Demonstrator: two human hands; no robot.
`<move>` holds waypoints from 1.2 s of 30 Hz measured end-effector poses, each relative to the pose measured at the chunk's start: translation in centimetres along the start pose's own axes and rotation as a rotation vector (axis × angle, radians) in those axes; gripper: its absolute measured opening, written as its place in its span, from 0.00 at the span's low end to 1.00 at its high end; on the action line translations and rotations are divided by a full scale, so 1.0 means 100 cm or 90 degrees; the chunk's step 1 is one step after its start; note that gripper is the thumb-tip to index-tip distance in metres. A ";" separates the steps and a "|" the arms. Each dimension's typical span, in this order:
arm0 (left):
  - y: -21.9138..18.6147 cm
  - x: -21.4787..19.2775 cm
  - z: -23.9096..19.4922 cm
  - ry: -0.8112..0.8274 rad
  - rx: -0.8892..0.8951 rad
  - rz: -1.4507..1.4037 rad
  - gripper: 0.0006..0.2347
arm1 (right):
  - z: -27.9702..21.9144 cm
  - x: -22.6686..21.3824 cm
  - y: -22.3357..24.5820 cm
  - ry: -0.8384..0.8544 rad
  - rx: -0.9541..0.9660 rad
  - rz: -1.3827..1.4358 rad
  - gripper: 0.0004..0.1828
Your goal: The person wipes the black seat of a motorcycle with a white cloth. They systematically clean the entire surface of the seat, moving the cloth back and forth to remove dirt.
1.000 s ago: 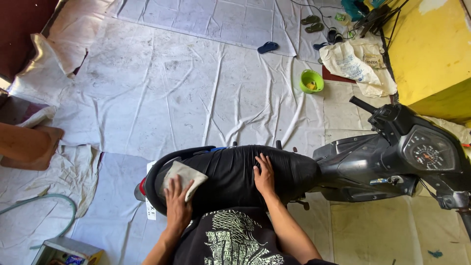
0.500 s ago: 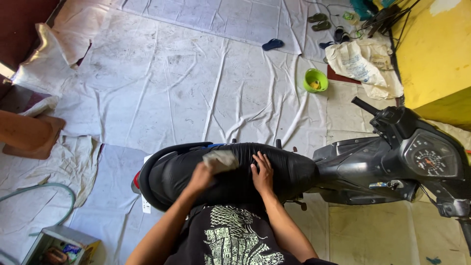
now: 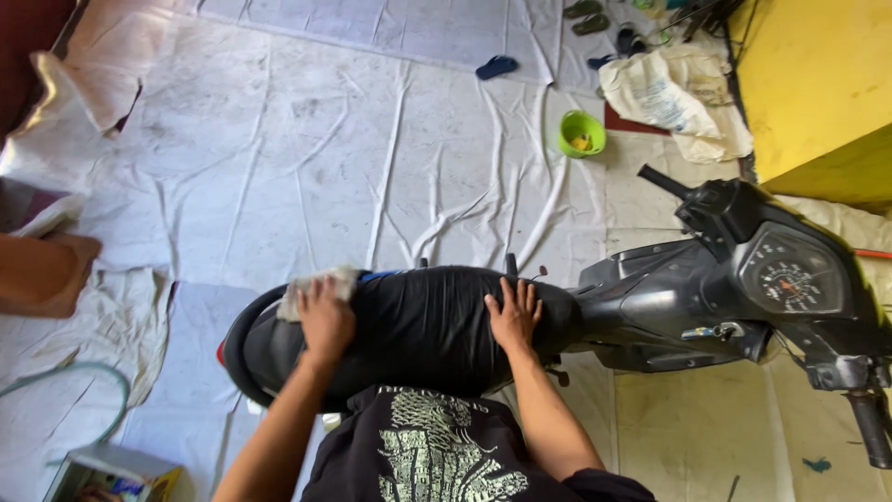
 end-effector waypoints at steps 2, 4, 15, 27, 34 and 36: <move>-0.035 0.051 -0.037 -0.017 0.261 0.336 0.30 | 0.000 0.007 -0.006 0.018 0.002 0.007 0.34; -0.050 0.088 -0.042 0.026 0.281 0.329 0.30 | 0.000 0.007 -0.007 0.021 -0.001 0.007 0.34; -0.098 0.164 -0.170 0.653 0.226 -0.117 0.11 | 0.007 0.011 -0.020 0.056 -0.069 0.042 0.36; -0.150 0.067 -0.116 0.326 -0.200 -0.245 0.18 | -0.047 -0.020 0.097 0.550 0.237 0.919 0.24; -0.073 0.027 -0.087 0.224 -0.091 -0.133 0.20 | -0.033 -0.002 0.036 0.340 0.384 0.865 0.22; -0.058 -0.021 -0.072 0.110 -0.088 -0.143 0.17 | -0.003 -0.011 -0.011 0.239 0.403 0.882 0.21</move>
Point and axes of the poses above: each hand's wrist, its own z-axis towards the middle knuckle, its own x-axis out of the palm, y = z × x, the point moved 7 cm from there along z, towards the middle knuckle, and after that the axes turned 5 degrees about -y, right-handed, at the moved point
